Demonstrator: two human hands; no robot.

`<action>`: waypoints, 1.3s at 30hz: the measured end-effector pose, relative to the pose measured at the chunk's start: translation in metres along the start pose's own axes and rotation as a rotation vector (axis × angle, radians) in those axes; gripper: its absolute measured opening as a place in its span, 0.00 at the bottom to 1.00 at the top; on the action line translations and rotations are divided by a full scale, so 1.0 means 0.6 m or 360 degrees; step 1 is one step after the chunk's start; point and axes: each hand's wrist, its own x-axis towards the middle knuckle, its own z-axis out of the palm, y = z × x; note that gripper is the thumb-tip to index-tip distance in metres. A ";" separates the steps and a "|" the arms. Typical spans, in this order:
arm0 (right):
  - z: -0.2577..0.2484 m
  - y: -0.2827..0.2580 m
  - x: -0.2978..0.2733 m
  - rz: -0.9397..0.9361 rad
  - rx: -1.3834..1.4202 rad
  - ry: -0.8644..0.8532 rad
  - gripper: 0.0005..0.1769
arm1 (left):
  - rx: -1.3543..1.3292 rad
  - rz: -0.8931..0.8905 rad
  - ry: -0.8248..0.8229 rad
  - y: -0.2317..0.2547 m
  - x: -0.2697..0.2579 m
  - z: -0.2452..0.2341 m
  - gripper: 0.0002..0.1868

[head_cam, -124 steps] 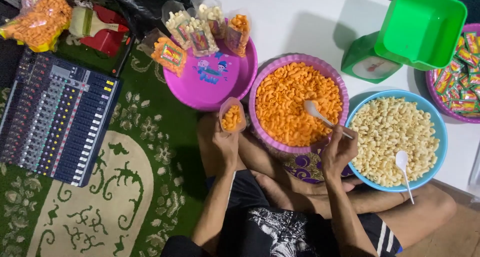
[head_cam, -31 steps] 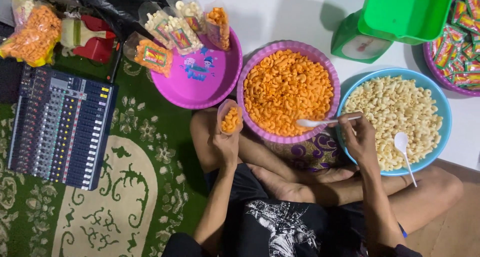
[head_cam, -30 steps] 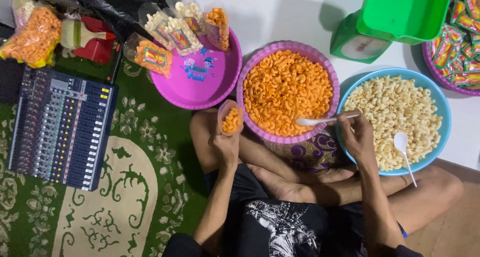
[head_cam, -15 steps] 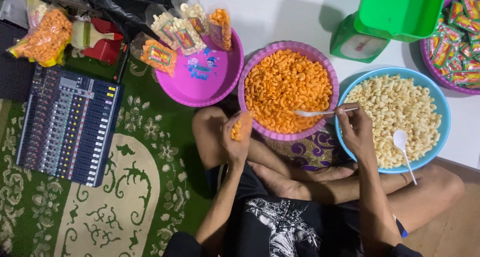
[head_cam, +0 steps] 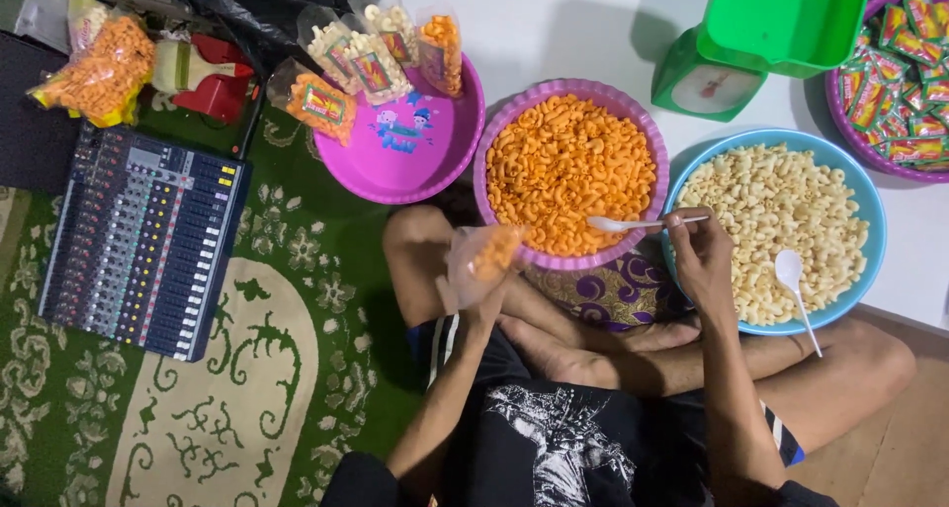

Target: Scooping orange snacks from a large bowl into small plastic bags or containers using a spoon.

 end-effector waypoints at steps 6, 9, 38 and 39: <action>0.007 -0.006 -0.006 0.0005 0.0080 0.0015 0.04 | -0.0567 0.0294 0.0088 0.033 0.055 -0.047 0.13; -0.002 0.033 -0.006 -0.0006 0.0073 -0.0005 0.05 | -0.0512 0.0356 0.0104 -0.015 0.046 -0.025 0.09; 0.026 0.059 -0.010 0.0110 -0.0223 0.0244 0.08 | -0.0017 0.0057 0.0168 -0.153 0.037 0.029 0.24; 0.022 0.071 -0.013 0.0147 -0.0183 0.0246 0.08 | 0.0007 0.0064 0.0158 -0.144 0.040 0.023 0.23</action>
